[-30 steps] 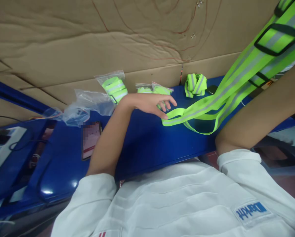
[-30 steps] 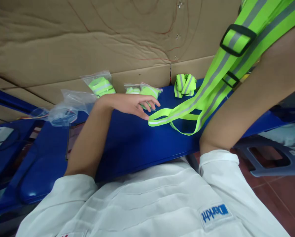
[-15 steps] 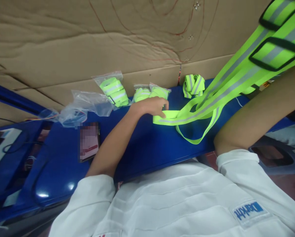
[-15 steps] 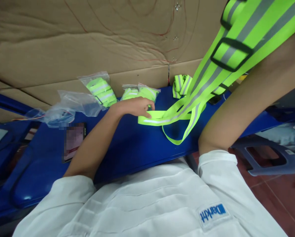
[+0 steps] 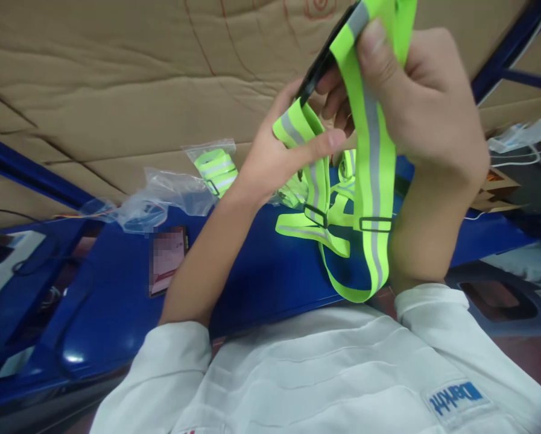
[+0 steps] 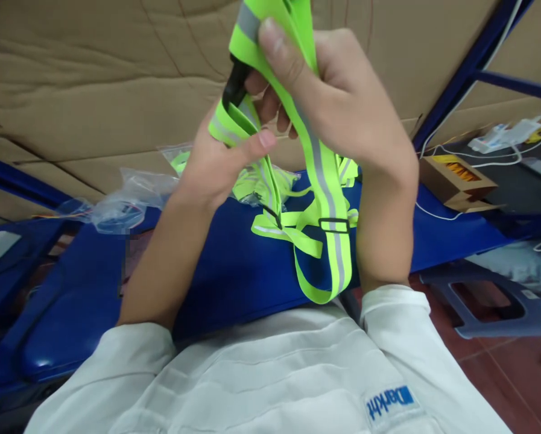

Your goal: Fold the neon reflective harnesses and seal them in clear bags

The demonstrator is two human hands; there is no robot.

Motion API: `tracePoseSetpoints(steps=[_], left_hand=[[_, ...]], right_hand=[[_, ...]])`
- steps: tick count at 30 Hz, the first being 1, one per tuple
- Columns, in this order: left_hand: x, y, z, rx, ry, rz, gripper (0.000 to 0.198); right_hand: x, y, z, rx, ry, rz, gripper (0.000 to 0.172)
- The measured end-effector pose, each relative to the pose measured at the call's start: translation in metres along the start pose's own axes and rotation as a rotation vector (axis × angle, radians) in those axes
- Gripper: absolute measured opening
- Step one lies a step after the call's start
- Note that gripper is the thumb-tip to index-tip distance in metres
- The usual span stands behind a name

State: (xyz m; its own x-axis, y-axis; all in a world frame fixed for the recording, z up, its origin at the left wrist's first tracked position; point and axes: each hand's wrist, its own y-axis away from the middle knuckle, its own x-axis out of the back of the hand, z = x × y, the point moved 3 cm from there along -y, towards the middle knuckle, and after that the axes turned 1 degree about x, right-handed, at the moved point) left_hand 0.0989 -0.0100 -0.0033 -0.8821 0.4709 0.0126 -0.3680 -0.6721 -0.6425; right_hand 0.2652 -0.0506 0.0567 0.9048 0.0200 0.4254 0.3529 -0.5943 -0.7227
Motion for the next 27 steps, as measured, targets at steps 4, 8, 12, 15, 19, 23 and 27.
tracePoseSetpoints(steps=[4,8,12,15,19,23,27], left_hand=[[0.009,-0.002,-0.004,0.192,0.251,-0.142,0.035],[0.011,0.0,-0.001,0.261,0.303,-0.049,0.015],[0.003,0.0,0.004,0.201,0.385,0.029,0.011],[0.012,-0.003,0.006,0.184,0.335,0.145,0.019],[0.028,-0.006,0.013,0.125,0.19,0.271,0.015],[0.03,-0.005,0.016,0.074,0.135,0.232,0.01],[0.033,0.0,0.018,0.214,0.054,0.141,0.019]], right_hand=[[-0.016,-0.008,0.007,-0.024,-0.184,0.163,0.046],[-0.027,-0.016,0.016,0.017,-0.244,0.272,0.047],[-0.034,-0.015,0.018,-0.027,-0.212,0.188,0.06],[-0.029,-0.011,0.014,-0.003,-0.104,0.142,0.056],[-0.02,-0.011,0.017,-0.006,0.06,0.103,0.041],[-0.019,-0.016,0.027,0.01,0.003,0.04,0.02],[-0.016,-0.016,0.031,-0.017,0.021,0.028,0.014]])
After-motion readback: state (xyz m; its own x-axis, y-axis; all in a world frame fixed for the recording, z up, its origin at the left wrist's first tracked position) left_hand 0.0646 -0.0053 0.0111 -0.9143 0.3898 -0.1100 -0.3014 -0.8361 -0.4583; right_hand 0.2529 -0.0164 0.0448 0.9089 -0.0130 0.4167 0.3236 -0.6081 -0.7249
